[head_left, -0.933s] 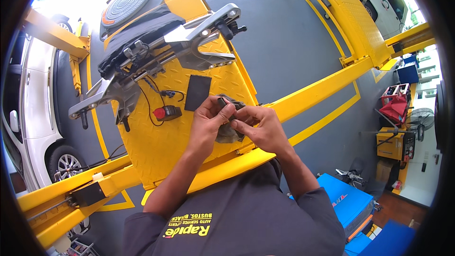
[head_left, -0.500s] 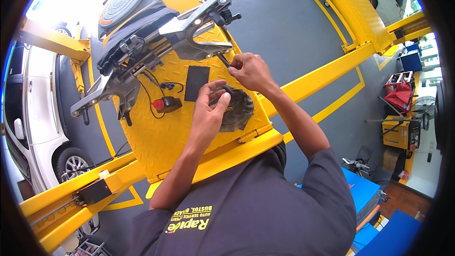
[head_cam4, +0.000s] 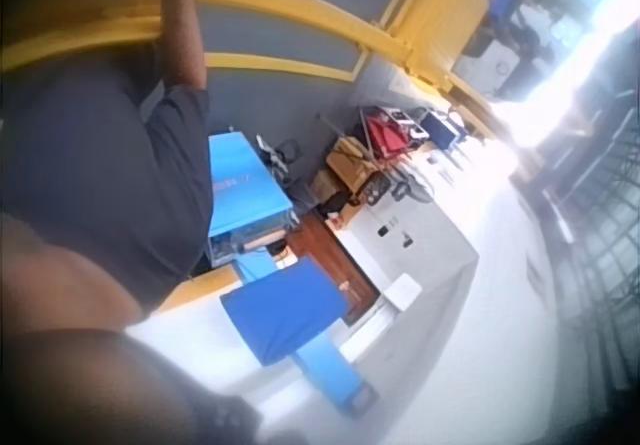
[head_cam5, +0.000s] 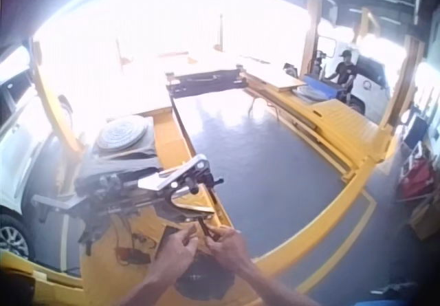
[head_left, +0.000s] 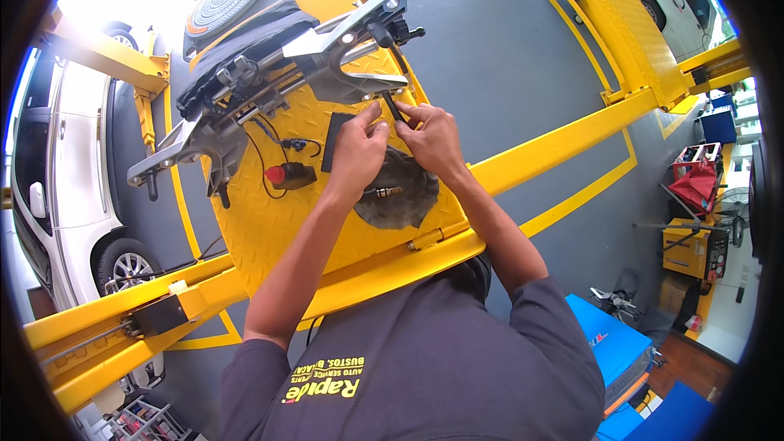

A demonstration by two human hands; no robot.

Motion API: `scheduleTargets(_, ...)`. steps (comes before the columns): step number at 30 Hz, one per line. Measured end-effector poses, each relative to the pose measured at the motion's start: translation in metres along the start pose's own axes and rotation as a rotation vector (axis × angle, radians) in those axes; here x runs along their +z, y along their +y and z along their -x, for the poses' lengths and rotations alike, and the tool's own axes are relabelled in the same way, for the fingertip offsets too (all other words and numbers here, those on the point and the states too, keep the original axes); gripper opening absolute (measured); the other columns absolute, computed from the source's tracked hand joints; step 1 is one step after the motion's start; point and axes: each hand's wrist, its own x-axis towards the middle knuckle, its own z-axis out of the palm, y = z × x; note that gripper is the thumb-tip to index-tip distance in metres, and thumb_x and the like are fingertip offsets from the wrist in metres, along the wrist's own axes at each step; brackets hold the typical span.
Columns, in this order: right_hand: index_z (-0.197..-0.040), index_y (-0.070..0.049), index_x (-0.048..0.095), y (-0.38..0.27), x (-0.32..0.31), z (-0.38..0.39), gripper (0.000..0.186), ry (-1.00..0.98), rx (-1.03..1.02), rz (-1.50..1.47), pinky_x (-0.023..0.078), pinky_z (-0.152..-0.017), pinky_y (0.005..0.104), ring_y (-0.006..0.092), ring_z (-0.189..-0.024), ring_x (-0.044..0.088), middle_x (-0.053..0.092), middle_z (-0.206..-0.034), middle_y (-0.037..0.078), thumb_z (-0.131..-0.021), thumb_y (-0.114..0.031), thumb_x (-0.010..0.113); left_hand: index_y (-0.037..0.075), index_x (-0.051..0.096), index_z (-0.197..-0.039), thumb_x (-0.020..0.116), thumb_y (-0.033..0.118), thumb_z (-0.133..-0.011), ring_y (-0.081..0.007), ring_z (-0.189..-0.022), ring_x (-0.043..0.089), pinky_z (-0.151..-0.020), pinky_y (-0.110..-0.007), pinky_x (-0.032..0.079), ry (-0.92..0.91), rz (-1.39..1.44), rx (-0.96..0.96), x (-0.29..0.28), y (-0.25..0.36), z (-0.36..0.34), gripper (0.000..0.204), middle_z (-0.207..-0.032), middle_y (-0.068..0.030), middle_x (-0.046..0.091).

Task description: The person wipes a metal component of an alignment sensor with a cloth, applies liquid from a small bottle to its tip, and handles a black rubber piece.

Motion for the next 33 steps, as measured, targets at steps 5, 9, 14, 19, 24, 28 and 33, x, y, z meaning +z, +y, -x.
scheduleTargets(5, -0.129, -0.013, 0.078, -0.003, 0.002, 0.005, 0.04, 0.034, -0.077, 0.106, 0.054, -0.077, 0.0456, 0.0336, -0.084, 0.07, 0.069, -0.09, 0.015, -0.091, -0.02, 0.071, -0.012, 0.044, -0.155, 0.058, 0.009, -0.106, -0.0265, -0.143, 0.054, -0.116, -0.033, 0.043, -0.067, 0.07, -0.107, 0.008, 0.006, -0.012, 0.055, -0.159, -0.0257, 0.05)
scheduleTargets(9, -0.131, -0.01, 0.076, -0.004, 0.006, 0.006, 0.04, 0.057, -0.158, 0.233, 0.055, -0.078, 0.047, 0.0346, -0.088, 0.07, 0.068, -0.091, 0.016, -0.093, -0.019, 0.067, -0.012, 0.045, -0.155, 0.055, 0.005, -0.105, -0.0257, -0.141, 0.055, -0.115, -0.032, 0.044, -0.054, 0.122, -0.1, 0.012, 0.0, -0.014, 0.053, -0.158, -0.0253, 0.051)
scheduleTargets(14, -0.13, -0.005, 0.074, -0.008, 0.006, 0.004, 0.04, 0.07, -0.254, 0.345, 0.057, -0.078, 0.0457, 0.0347, -0.09, 0.071, 0.07, -0.092, 0.016, -0.093, -0.018, 0.065, -0.011, 0.048, -0.153, 0.051, 0.002, -0.105, -0.0231, -0.129, 0.063, -0.11, -0.031, 0.048, -0.041, 0.213, -0.141, 0.013, -0.007, -0.02, 0.05, -0.146, -0.0214, 0.063)
scheduleTargets(19, -0.132, -0.005, 0.073, -0.007, 0.012, 0.004, 0.041, 0.049, -0.271, 0.463, 0.057, -0.077, 0.0457, 0.0327, -0.093, 0.071, 0.071, -0.098, 0.014, -0.096, -0.023, 0.064, -0.006, 0.059, -0.147, 0.053, 0.003, -0.104, -0.021, -0.117, 0.069, -0.102, -0.031, 0.051, 0.02, 0.068, -0.057, 0.018, -0.011, -0.018, 0.044, -0.138, -0.0183, 0.069)
scheduleTargets(24, -0.129, 0.001, 0.072, -0.003, 0.014, 0.002, 0.039, 0.041, -0.336, 0.448, 0.058, -0.077, 0.0446, 0.0356, -0.093, 0.071, 0.071, -0.096, 0.018, -0.095, -0.018, 0.065, -0.007, 0.064, -0.14, 0.053, 0.001, -0.102, -0.0331, -0.125, 0.068, -0.106, -0.036, 0.051, 0.094, -0.238, 0.159, 0.023, -0.013, -0.023, 0.041, -0.139, -0.0228, 0.067)
scheduleTargets(28, -0.125, 0.003, 0.074, -0.008, 0.011, 0.002, 0.036, 0.034, -0.195, 0.168, 0.057, -0.079, 0.0454, 0.0385, -0.091, 0.071, 0.073, -0.096, 0.018, -0.095, -0.015, 0.064, -0.008, 0.064, -0.139, 0.053, 0.002, -0.101, -0.0364, -0.129, 0.066, -0.109, -0.038, 0.05, 0.103, -0.154, 0.143, 0.021, -0.017, -0.024, 0.041, -0.141, -0.0251, 0.065)
scheduleTargets(33, -0.122, 0.005, 0.075, 0.007, 0.015, -0.007, 0.031, 0.092, -0.106, -0.243, 0.052, -0.068, 0.0343, 0.0192, -0.073, 0.067, 0.075, -0.086, 0.014, -0.096, -0.013, 0.071, -0.007, 0.064, -0.139, 0.054, 0.002, -0.101, -0.0364, -0.132, 0.064, -0.11, -0.038, 0.049, 0.156, -0.223, 0.206, 0.025, -0.021, -0.023, 0.04, -0.145, -0.026, 0.063)
